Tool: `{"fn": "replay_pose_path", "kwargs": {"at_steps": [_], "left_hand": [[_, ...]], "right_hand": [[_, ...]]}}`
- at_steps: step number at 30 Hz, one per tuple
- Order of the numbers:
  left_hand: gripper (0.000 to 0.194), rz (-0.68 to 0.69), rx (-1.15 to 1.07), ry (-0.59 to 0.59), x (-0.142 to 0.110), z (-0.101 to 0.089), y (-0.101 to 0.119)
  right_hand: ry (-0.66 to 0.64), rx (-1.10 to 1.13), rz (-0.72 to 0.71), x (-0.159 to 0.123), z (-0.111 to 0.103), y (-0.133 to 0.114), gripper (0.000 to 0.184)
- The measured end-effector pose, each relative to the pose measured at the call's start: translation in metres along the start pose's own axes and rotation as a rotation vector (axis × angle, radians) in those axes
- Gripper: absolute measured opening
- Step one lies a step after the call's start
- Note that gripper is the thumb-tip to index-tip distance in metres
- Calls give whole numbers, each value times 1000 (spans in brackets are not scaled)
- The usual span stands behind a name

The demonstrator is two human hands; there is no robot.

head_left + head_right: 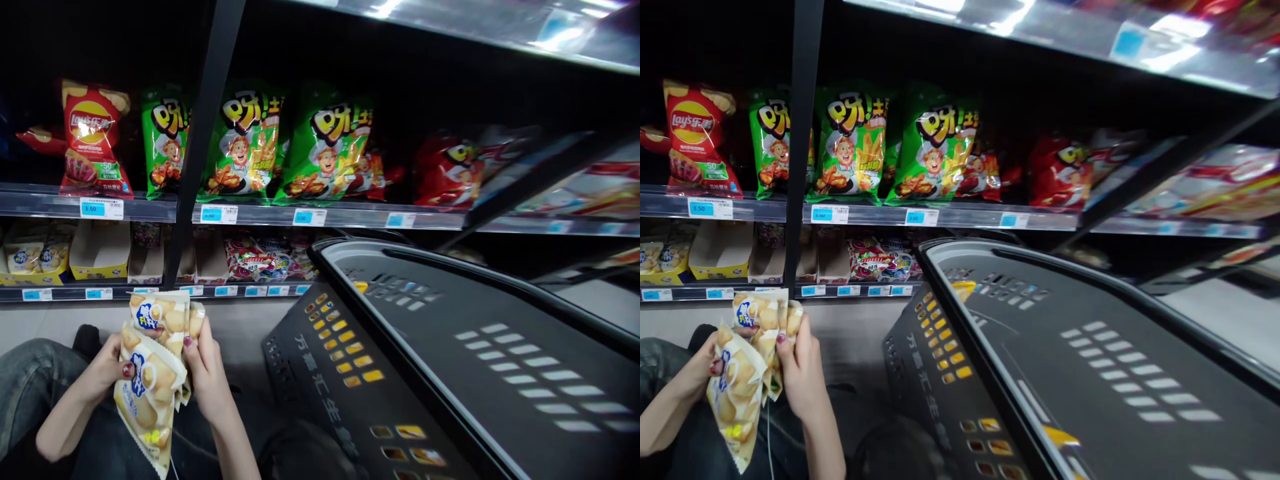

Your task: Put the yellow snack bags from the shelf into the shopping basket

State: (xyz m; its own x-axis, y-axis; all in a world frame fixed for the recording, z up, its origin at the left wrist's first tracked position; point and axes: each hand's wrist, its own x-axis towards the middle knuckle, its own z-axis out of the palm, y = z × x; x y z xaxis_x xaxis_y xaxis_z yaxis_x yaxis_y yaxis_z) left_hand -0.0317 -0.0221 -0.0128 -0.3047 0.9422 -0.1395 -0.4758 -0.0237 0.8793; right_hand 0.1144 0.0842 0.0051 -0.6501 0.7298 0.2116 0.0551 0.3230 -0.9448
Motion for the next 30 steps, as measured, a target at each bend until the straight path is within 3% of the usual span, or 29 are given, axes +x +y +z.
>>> {"fn": "replay_pose_path", "kwargs": {"at_steps": [5, 12, 15, 17, 20, 22, 25, 30], "left_hand": [[57, -15, -204, 122, 3, 5, -14], [38, -130, -462, 87, 10, 12, -34], [30, -177, -547, 159, 11, 18, -40], [32, -198, -570, 220, 12, 22, -39], [40, -151, -524, 326, 12, 27, -31], [43, -75, -454, 424, 11, 30, -22], [40, 34, -291, 523, 9, 33, -11], [35, 214, -2, 570, 7, 31, -12]], "right_hand": [[2, -41, 22, 1, 2, -7, 33], [27, -198, 166, 2, -3, -5, 31], [83, -202, 216, 4, -5, -6, 31], [176, -178, 161, 3, -5, -13, 32], [294, -240, -57, -3, -4, -30, 31], [218, -302, -113, -7, 0, -41, 29], [85, -311, 12, -10, 10, -47, 28], [95, -271, 79, -8, 23, -41, 21]]}}
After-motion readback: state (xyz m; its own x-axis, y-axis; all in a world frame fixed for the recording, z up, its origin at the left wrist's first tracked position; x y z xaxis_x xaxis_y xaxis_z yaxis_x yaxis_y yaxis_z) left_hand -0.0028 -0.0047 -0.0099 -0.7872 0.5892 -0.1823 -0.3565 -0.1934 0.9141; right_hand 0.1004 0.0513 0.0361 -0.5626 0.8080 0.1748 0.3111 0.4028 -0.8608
